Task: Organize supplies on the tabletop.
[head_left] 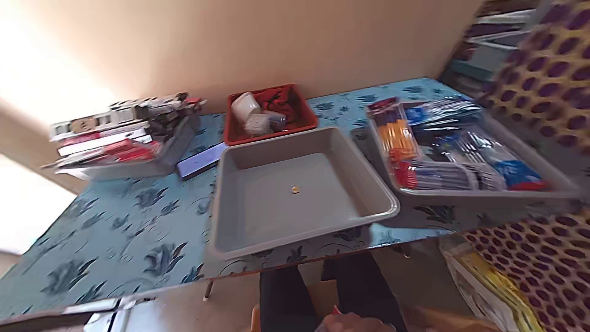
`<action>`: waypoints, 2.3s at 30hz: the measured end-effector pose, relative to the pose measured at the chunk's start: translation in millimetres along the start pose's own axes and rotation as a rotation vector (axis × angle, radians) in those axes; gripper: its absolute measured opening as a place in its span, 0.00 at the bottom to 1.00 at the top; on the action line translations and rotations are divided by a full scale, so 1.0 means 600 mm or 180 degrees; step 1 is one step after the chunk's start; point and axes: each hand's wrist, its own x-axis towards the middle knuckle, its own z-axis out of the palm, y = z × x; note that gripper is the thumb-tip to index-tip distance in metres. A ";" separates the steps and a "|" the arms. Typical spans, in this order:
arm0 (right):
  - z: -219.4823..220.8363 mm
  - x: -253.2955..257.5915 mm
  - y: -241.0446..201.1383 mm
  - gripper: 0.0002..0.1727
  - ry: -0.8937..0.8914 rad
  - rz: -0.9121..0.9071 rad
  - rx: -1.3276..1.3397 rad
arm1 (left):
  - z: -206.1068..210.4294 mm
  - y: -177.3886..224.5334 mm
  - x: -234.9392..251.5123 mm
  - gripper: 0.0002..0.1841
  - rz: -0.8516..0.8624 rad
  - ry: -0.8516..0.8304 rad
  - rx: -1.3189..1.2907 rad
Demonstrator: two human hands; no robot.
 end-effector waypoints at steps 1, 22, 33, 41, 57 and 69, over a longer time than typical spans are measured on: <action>-0.018 -0.003 -0.003 0.14 0.0096 -0.0172 -0.0179 | 0.000 0.007 0.011 0.22 0.0212 0.0210 -0.0007; -0.319 0.125 0.212 0.11 0.1681 -0.1705 -0.3050 | -0.166 -0.002 0.381 0.23 0.1328 0.1041 0.2419; -0.361 0.138 0.311 0.24 -0.0090 -0.1693 -0.3512 | -0.127 -0.022 0.446 0.38 0.0468 -0.0443 0.2049; -0.354 0.128 0.273 0.40 -0.0930 -0.0767 -0.3299 | -0.124 -0.006 0.445 0.31 0.0163 -0.0655 0.2012; -0.222 0.097 0.214 0.46 0.0727 0.0214 -0.2428 | -0.089 -0.020 0.410 0.51 0.0587 0.0131 0.2133; -0.236 0.125 0.325 0.33 0.1347 -0.0092 -0.2995 | -0.112 -0.093 0.081 0.38 -0.0142 0.1279 0.2799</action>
